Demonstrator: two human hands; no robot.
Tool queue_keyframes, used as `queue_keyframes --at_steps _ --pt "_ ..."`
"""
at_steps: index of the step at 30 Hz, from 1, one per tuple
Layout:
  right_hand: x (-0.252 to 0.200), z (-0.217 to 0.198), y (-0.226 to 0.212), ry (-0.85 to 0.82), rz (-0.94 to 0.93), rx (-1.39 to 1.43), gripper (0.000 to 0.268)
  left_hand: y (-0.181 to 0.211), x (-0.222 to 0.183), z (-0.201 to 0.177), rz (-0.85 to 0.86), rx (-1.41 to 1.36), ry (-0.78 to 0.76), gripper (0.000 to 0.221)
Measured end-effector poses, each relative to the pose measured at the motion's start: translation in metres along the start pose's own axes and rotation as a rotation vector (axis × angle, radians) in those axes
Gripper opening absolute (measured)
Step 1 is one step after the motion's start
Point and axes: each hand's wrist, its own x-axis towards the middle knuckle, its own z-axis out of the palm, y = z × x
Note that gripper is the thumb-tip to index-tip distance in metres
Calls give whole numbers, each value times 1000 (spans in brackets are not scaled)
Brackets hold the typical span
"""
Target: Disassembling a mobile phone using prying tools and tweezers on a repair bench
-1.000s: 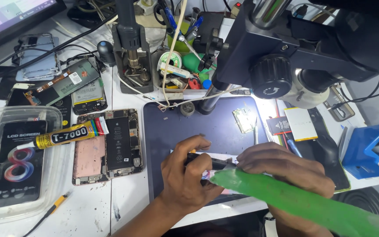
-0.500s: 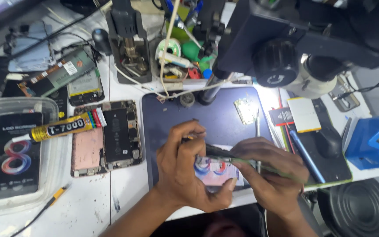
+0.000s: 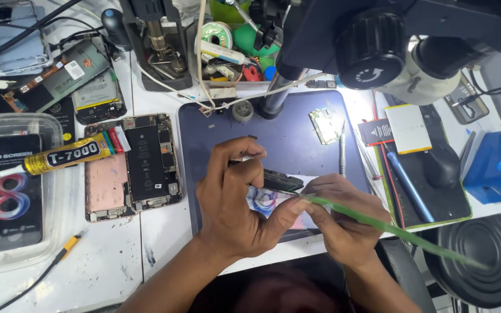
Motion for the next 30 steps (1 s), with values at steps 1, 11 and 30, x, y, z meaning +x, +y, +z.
queue_keyframes --at_steps 1,11,30 --pt "2 -1 -2 4 0 -1 13 0 -1 1 2 -2 -3 43" --pt "2 11 1 -85 -10 1 28 -3 -4 3 1 1 4 42" --pt "-17 5 12 -148 204 19 25 2 0 2 12 -1 5 44"
